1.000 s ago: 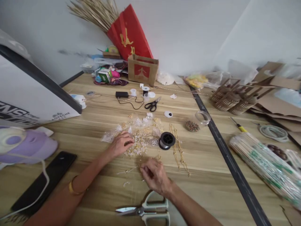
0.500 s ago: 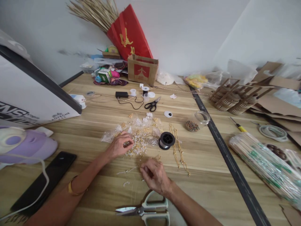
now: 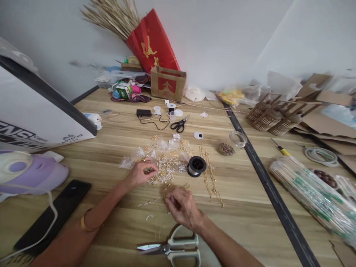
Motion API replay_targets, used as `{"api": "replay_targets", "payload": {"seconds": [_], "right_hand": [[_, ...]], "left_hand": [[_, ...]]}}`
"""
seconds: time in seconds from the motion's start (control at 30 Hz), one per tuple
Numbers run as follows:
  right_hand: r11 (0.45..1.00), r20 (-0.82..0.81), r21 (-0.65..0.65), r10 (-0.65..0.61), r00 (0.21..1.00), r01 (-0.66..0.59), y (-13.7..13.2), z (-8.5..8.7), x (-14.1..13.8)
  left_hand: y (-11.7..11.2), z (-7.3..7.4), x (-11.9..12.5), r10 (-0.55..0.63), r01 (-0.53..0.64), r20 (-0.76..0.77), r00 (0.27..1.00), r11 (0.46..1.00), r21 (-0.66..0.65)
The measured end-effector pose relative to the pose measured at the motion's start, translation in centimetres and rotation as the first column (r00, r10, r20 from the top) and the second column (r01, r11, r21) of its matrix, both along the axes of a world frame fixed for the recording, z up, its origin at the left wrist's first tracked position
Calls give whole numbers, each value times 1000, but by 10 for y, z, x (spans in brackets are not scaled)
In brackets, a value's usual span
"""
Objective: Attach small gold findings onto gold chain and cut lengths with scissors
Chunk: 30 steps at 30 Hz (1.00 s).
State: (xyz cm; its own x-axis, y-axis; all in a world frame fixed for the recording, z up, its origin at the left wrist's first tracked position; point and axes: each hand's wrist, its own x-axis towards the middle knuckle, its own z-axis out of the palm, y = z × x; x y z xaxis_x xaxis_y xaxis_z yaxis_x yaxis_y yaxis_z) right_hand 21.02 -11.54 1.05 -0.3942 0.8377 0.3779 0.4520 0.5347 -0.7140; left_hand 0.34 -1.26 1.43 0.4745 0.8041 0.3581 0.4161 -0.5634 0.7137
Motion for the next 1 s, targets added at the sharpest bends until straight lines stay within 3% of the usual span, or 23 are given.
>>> {"api": "replay_targets", "payload": {"seconds": [0.3, 0.5, 0.67, 0.83, 1.0], "right_hand": [[1000, -16, 17, -7, 1000, 8, 0, 3, -1], [999, -40, 36, -18, 999, 19, -1, 4, -1], [996, -42, 81, -32, 999, 36, -1, 7, -2], [994, -48, 104, -36, 998, 41, -2, 8, -2], [991, -53, 121, -55, 997, 61, -2, 3, -2]], "left_hand": [[-12, 20, 1, 84, -70, 52, 995, 973, -219], [-22, 31, 11, 57, 32, 187, 981, 898, -440], [-34, 31, 20, 89, 91, 274, 958, 809, -580], [-48, 26, 22, 235, 62, 322, 917, 714, -697], [-59, 17, 22, 298, 53, 329, 896, 664, -746]]}}
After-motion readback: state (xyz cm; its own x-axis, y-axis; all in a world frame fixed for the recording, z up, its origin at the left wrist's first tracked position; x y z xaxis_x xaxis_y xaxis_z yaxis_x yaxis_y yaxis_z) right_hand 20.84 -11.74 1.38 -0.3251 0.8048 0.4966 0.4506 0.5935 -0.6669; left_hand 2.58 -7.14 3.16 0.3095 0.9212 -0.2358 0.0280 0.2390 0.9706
